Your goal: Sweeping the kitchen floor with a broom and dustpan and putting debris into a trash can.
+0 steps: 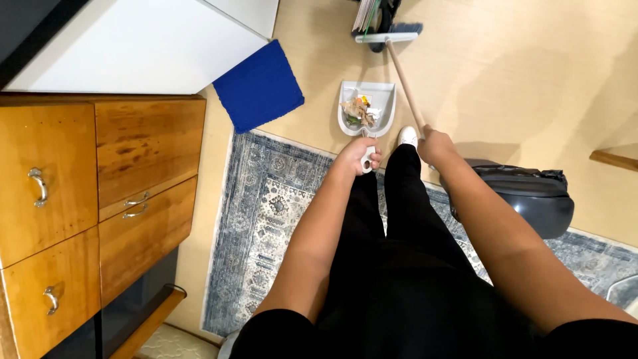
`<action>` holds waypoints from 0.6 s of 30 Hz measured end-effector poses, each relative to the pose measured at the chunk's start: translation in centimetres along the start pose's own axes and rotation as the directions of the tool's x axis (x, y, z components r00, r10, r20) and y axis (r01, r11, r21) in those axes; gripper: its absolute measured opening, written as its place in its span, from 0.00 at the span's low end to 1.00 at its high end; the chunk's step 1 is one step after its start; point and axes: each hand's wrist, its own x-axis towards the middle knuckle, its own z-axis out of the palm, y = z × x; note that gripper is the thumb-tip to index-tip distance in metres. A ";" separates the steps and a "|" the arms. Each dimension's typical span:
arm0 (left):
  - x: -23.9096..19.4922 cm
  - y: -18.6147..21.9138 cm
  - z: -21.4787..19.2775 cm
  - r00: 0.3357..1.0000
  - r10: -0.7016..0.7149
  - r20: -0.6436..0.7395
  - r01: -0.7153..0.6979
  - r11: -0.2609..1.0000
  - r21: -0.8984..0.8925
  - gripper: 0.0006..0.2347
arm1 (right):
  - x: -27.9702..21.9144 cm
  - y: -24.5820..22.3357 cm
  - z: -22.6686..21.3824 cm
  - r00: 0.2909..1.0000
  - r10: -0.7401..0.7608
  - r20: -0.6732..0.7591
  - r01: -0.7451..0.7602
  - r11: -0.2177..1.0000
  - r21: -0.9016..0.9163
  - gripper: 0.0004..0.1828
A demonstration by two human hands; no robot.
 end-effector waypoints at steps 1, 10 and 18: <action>-0.1 0.2 -0.1 1.000 -0.003 -0.001 0.003 1.000 -0.002 0.11 | -0.3 -0.1 0.0 1.000 0.001 0.003 -0.001 1.000 -0.001 0.33; -2.0 2.4 -0.2 0.995 0.074 -0.062 -0.073 0.997 0.018 0.11 | -6.8 0.3 -2.6 0.995 -0.060 0.073 0.061 0.998 -0.012 0.35; -0.7 2.0 -1.6 0.997 0.007 -0.080 -0.001 0.998 0.067 0.12 | -4.0 0.7 -0.4 0.992 -0.106 0.069 0.105 0.994 0.014 0.35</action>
